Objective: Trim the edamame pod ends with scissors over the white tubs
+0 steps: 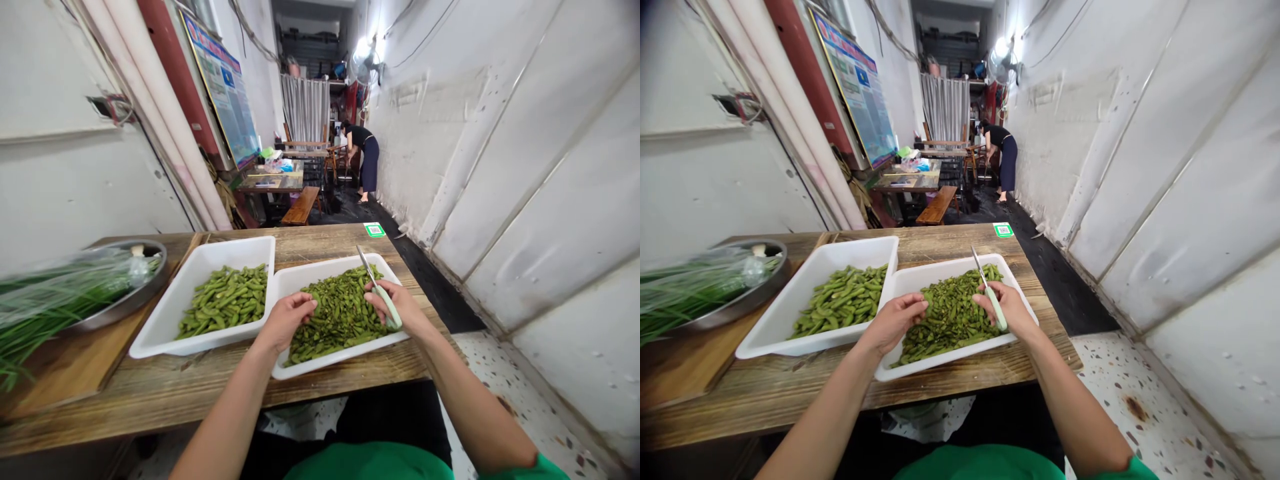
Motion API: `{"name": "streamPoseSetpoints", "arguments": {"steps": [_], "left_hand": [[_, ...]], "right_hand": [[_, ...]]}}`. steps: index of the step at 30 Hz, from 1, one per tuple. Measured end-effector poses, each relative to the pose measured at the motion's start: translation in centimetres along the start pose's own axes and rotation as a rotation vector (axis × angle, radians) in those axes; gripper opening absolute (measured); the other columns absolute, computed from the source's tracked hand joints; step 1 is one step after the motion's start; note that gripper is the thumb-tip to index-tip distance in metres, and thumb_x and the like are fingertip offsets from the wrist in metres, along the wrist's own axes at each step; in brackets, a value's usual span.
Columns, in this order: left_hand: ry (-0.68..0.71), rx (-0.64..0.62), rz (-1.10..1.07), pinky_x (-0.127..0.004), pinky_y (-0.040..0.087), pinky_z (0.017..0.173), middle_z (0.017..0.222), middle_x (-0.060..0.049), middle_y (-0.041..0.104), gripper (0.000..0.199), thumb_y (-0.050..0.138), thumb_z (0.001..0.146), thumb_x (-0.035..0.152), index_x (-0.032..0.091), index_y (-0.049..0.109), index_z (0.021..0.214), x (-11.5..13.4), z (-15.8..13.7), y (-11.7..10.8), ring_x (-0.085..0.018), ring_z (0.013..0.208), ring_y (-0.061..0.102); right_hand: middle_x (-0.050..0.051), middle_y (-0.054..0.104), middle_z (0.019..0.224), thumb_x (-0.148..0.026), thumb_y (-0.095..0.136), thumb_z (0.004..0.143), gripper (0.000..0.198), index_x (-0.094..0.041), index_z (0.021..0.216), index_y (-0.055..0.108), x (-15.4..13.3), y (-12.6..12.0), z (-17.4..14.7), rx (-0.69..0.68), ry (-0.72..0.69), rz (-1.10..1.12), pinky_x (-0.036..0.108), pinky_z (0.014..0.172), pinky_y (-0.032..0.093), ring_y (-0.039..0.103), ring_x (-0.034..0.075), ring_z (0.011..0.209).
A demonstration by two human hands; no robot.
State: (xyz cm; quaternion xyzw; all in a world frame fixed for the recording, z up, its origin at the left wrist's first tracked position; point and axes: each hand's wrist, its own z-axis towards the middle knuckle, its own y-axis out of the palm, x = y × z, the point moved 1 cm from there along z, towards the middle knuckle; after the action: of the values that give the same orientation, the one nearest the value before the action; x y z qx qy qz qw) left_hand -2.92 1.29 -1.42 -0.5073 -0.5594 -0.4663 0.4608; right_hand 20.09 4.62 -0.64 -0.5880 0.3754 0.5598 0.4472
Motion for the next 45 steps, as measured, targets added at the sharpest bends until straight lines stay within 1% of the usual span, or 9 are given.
{"name": "streamPoseSetpoints", "arguments": {"steps": [7,11,13,16,20,26,33,40,45], "left_hand": [[-0.074,-0.023,-0.117,-0.019,0.04,0.053,0.062,0.003,0.057,0.026,0.07,0.061,0.023,0.017,0.053,0.08,0.7,-0.6,0.4,-0.011,0.059,0.058],[-0.1,-0.019,-0.191,-0.02,0.045,0.057,0.062,0.001,0.059,0.025,0.068,0.062,0.018,0.017,0.05,0.08,1.1,-0.8,0.5,-0.014,0.066,0.063],[-0.11,-0.024,-0.269,-0.022,0.047,0.062,0.063,0.0,0.061,0.023,0.068,0.062,0.016,0.016,0.05,0.077,1.8,-1.2,0.8,-0.015,0.071,0.065],[-0.065,-0.034,-0.381,-0.024,0.048,0.067,0.068,-0.001,0.063,0.022,0.069,0.063,0.017,0.016,0.05,0.075,3.2,-2.1,2.2,-0.016,0.075,0.064],[0.042,0.038,-0.453,-0.017,0.044,0.056,0.068,0.0,0.062,0.019,0.07,0.063,0.018,0.015,0.054,0.072,3.3,-3.3,4.8,-0.008,0.061,0.058],[-0.098,0.034,-0.51,-0.017,0.041,0.053,0.066,0.0,0.06,0.018,0.072,0.059,0.016,0.013,0.056,0.067,1.1,-4.0,6.8,-0.006,0.056,0.052],[-0.071,0.073,-0.551,-0.016,0.042,0.054,0.068,0.0,0.06,0.015,0.071,0.061,0.016,0.012,0.057,0.066,1.1,-3.8,6.8,-0.005,0.057,0.051],[-0.008,0.132,-0.605,-0.016,0.042,0.055,0.069,0.0,0.06,0.016,0.071,0.062,0.019,0.013,0.058,0.069,0.2,-3.6,6.8,-0.005,0.059,0.051],[-0.022,0.102,-0.581,-0.018,0.044,0.055,0.069,0.0,0.059,0.016,0.071,0.063,0.02,0.013,0.058,0.069,0.3,-3.7,6.9,-0.006,0.059,0.051]], "right_hand": [[-0.004,0.046,0.06,-0.038,0.072,0.061,0.047,-0.017,0.099,0.058,-2.0,1.0,-2.7,-0.159,-0.073,-0.259,0.021,0.048,0.037,0.042,0.01,0.053],[0.001,0.055,0.074,-0.039,0.072,0.06,0.053,-0.02,0.107,0.056,-2.4,1.5,-4.9,-0.068,-0.07,-0.363,0.027,0.061,0.043,0.049,0.015,0.066],[0.0,0.052,0.069,-0.043,0.067,0.067,0.047,-0.019,0.105,0.055,-2.6,1.8,-6.1,-0.043,-0.031,-0.27,0.026,0.057,0.043,0.048,0.014,0.061],[-0.002,0.046,0.063,-0.051,0.051,0.078,0.042,-0.018,0.105,0.05,-2.8,2.6,-7.4,-0.17,0.054,0.013,0.023,0.044,0.042,0.045,0.009,0.047],[-0.003,0.048,0.064,-0.056,0.045,0.08,0.044,-0.017,0.1,0.047,-2.4,3.8,-8.0,-0.223,0.109,0.202,0.02,0.038,0.041,0.046,0.007,0.041],[-0.004,0.048,0.063,-0.054,0.049,0.078,0.04,-0.017,0.095,0.047,-1.6,4.0,-7.9,-0.214,0.104,0.205,0.018,0.037,0.04,0.045,0.006,0.041],[-0.004,0.049,0.065,-0.055,0.05,0.077,0.041,-0.018,0.095,0.047,-1.3,3.7,-7.9,-0.206,0.135,0.226,0.019,0.039,0.043,0.048,0.007,0.043],[-0.004,0.05,0.063,-0.055,0.051,0.076,0.038,-0.018,0.082,0.046,-0.9,3.9,-7.7,-0.215,0.147,0.279,0.018,0.038,0.042,0.047,0.006,0.041],[-0.005,0.049,0.057,-0.056,0.05,0.076,0.039,-0.017,0.075,0.045,-1.4,3.9,-7.8,-0.236,0.169,0.275,0.017,0.037,0.04,0.047,0.006,0.038]]}}
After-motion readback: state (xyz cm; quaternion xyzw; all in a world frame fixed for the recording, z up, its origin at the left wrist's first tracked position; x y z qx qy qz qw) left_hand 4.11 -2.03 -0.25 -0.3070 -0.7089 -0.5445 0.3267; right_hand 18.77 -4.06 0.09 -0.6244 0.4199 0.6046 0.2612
